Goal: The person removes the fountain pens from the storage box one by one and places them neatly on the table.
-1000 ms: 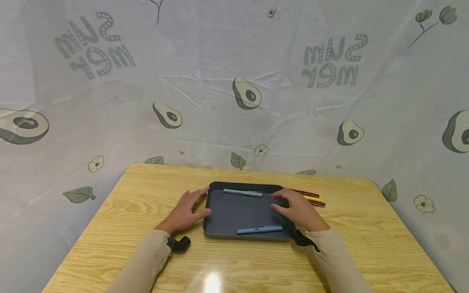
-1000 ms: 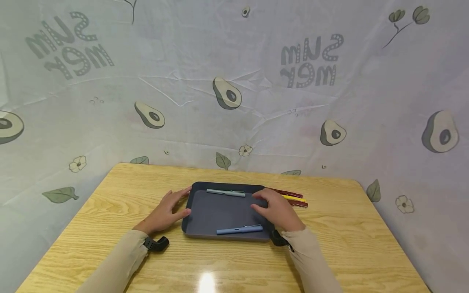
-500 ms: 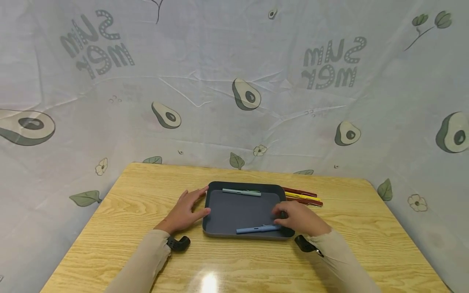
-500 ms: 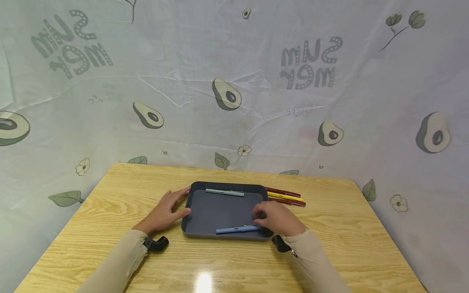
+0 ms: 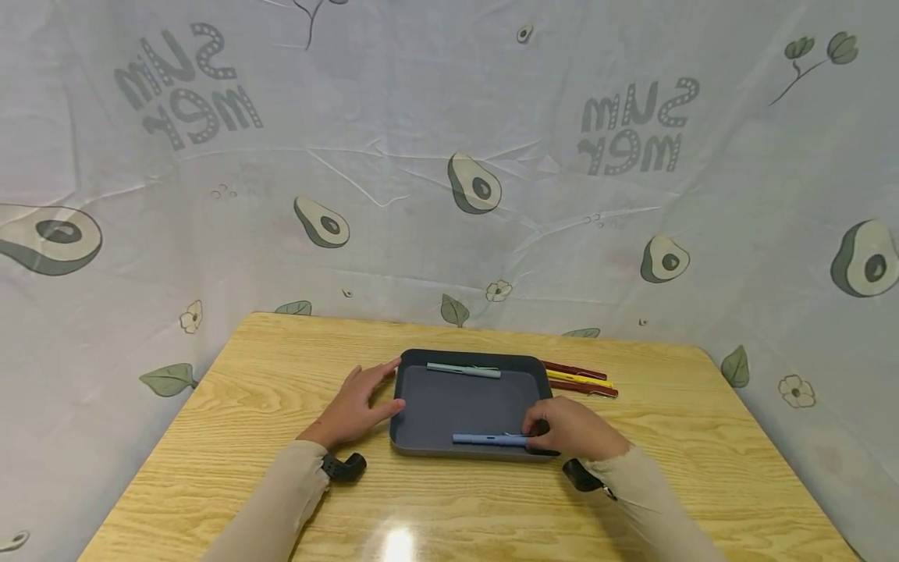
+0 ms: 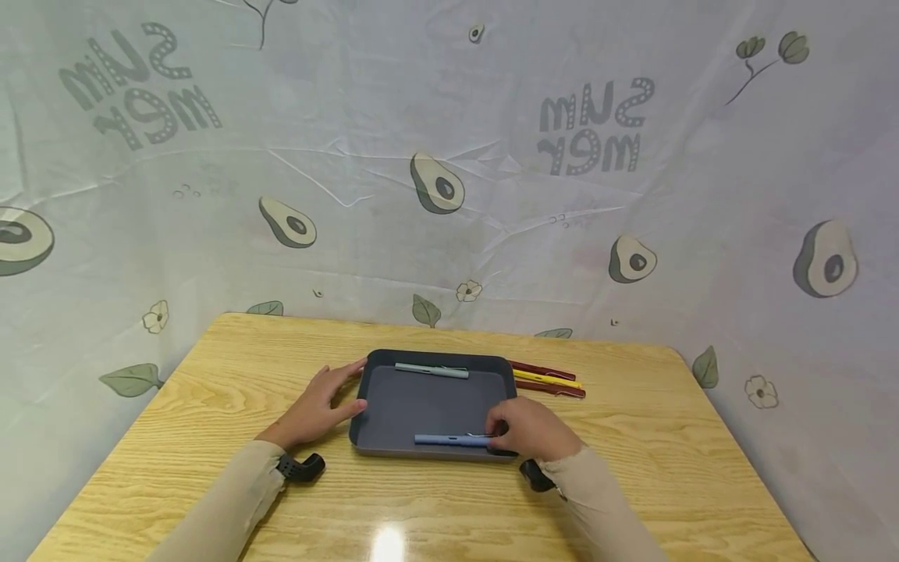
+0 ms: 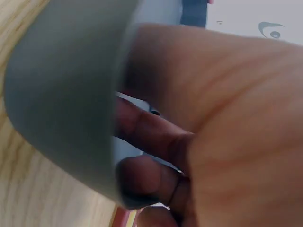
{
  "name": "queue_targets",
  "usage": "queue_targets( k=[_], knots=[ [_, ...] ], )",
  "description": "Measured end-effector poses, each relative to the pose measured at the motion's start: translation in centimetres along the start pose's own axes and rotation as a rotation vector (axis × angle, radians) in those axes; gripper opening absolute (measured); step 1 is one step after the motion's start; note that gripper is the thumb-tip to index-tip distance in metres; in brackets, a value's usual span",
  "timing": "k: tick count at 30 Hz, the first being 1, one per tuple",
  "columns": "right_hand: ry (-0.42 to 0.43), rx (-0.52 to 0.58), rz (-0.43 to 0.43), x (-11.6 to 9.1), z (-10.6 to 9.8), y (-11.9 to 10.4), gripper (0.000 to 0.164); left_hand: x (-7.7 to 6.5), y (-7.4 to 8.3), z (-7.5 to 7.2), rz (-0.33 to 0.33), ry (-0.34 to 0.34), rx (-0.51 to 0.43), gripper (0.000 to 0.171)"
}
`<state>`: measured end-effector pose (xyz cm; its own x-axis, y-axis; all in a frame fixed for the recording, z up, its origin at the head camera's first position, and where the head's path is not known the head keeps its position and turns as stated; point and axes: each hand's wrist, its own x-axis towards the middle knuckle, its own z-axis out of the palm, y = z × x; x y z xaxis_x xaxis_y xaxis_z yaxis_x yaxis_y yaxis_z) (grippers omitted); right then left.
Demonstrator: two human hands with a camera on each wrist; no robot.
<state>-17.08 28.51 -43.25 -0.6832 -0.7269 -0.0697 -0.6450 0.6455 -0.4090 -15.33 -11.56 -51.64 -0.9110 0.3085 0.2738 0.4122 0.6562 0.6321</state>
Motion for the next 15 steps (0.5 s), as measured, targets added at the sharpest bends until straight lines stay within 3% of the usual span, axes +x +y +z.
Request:
queue_targets(
  k=[10,15],
  knots=[
    [0.067,-0.019,0.054,0.75,0.85,0.58,0.009,-0.06,0.13,-0.18,-0.02,-0.013,-0.004,0.079],
    [0.108,-0.03,0.039,0.82,0.84,0.97,0.011,-0.05,-0.02,-0.02,-0.011,-0.015,0.014,0.079]
  ],
)
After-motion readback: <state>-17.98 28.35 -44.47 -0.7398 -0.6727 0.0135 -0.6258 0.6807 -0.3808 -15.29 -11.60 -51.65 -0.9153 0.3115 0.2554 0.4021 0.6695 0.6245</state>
